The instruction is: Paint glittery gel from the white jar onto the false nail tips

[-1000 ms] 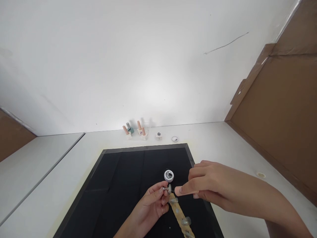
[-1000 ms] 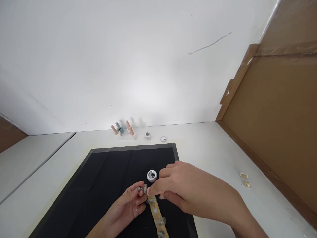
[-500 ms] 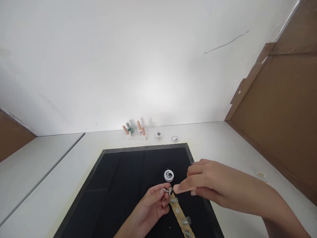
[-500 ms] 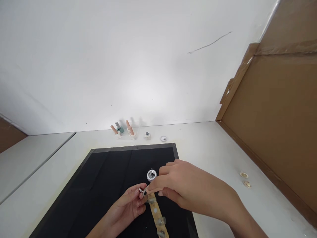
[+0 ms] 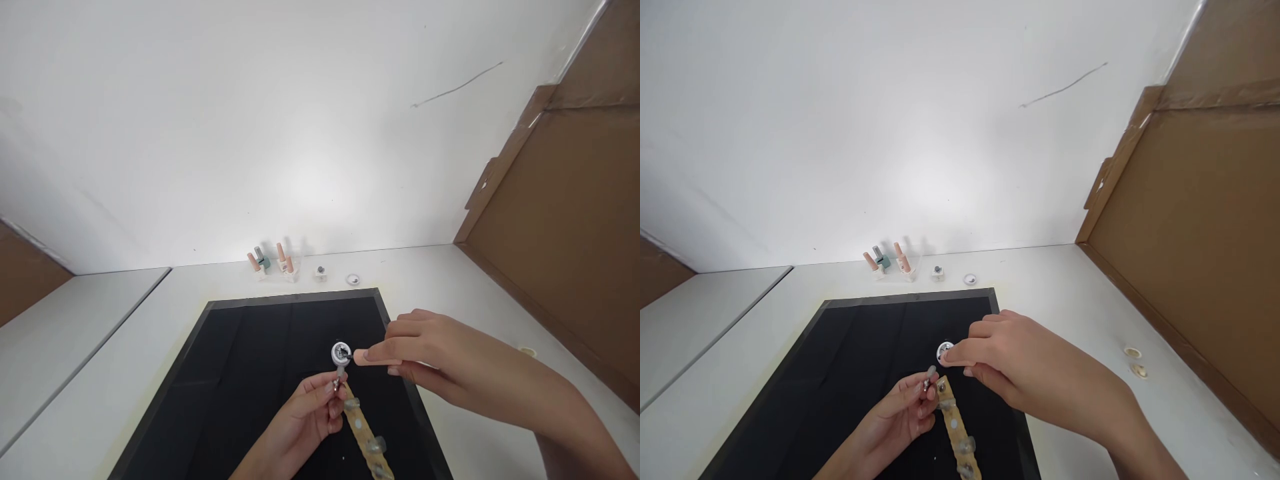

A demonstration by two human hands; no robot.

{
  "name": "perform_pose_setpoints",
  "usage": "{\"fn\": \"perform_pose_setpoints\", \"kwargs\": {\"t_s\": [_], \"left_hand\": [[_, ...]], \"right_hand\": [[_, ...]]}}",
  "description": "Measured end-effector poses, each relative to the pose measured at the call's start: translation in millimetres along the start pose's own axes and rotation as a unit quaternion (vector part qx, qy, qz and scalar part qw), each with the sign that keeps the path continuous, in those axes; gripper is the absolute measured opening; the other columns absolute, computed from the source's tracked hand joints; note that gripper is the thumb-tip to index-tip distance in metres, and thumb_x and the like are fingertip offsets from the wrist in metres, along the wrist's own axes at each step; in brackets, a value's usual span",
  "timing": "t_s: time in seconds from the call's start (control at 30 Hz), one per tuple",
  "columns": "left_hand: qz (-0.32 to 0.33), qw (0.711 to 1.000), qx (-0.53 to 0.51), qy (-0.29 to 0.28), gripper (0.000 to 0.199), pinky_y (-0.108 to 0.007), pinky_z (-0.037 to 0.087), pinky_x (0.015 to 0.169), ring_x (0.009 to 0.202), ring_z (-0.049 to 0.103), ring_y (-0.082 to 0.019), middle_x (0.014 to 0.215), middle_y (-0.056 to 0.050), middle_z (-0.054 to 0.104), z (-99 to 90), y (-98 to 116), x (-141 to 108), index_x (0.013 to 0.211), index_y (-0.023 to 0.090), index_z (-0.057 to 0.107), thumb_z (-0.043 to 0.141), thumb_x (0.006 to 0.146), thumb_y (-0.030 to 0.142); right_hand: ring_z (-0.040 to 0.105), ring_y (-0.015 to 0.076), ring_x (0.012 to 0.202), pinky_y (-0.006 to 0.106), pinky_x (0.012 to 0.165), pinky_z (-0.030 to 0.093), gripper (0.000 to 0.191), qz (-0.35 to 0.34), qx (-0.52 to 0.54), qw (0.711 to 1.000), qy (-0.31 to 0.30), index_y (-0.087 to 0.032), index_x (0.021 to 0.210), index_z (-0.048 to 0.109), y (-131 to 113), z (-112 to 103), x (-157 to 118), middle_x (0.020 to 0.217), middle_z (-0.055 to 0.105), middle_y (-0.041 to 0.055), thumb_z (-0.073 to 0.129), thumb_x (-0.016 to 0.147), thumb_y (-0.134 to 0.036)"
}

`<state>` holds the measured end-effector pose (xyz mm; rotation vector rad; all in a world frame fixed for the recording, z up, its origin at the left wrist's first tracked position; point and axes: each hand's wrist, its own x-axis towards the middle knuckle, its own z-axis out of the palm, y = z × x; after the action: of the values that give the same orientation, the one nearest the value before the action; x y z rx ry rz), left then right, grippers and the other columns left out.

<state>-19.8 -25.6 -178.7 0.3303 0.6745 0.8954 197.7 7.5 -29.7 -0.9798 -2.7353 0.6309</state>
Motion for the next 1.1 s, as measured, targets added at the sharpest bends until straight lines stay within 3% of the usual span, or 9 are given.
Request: {"fn": "perform_pose_setpoints", "kwargs": {"t_s": [0.77,1.1], "left_hand": [[0.003,0.999,-0.047,-0.007,0.022,-0.018,0.034,0.053,0.052,0.048,-0.004,0.064,0.001,0.063,-11.1,-4,4,0.071,0.014,0.072,0.086,0.054,0.017],[0.018,0.994,-0.085,-0.067,0.021,-0.019,0.032,0.053,0.054,0.048,-0.006,0.062,0.003,0.058,-11.6,-1,4,0.061,0.015,0.064,0.083,0.057,0.011]], "right_hand": [[0.054,0.0136,0.074,0.027,0.069,0.038,0.031,-0.007,0.002,1.0,0.005,-0.037,0.117,0.057,-2,2,-1,0.083,0.062,-0.0028,0.042,0.096,-0.019],[0.053,0.0133,0.073,0.026,0.069,0.038,0.03,-0.012,0.005,1.0,0.004,-0.037,0.116,0.057,-2,1,0,0.082,0.061,-0.0028,0.042,0.096,-0.021]]}}
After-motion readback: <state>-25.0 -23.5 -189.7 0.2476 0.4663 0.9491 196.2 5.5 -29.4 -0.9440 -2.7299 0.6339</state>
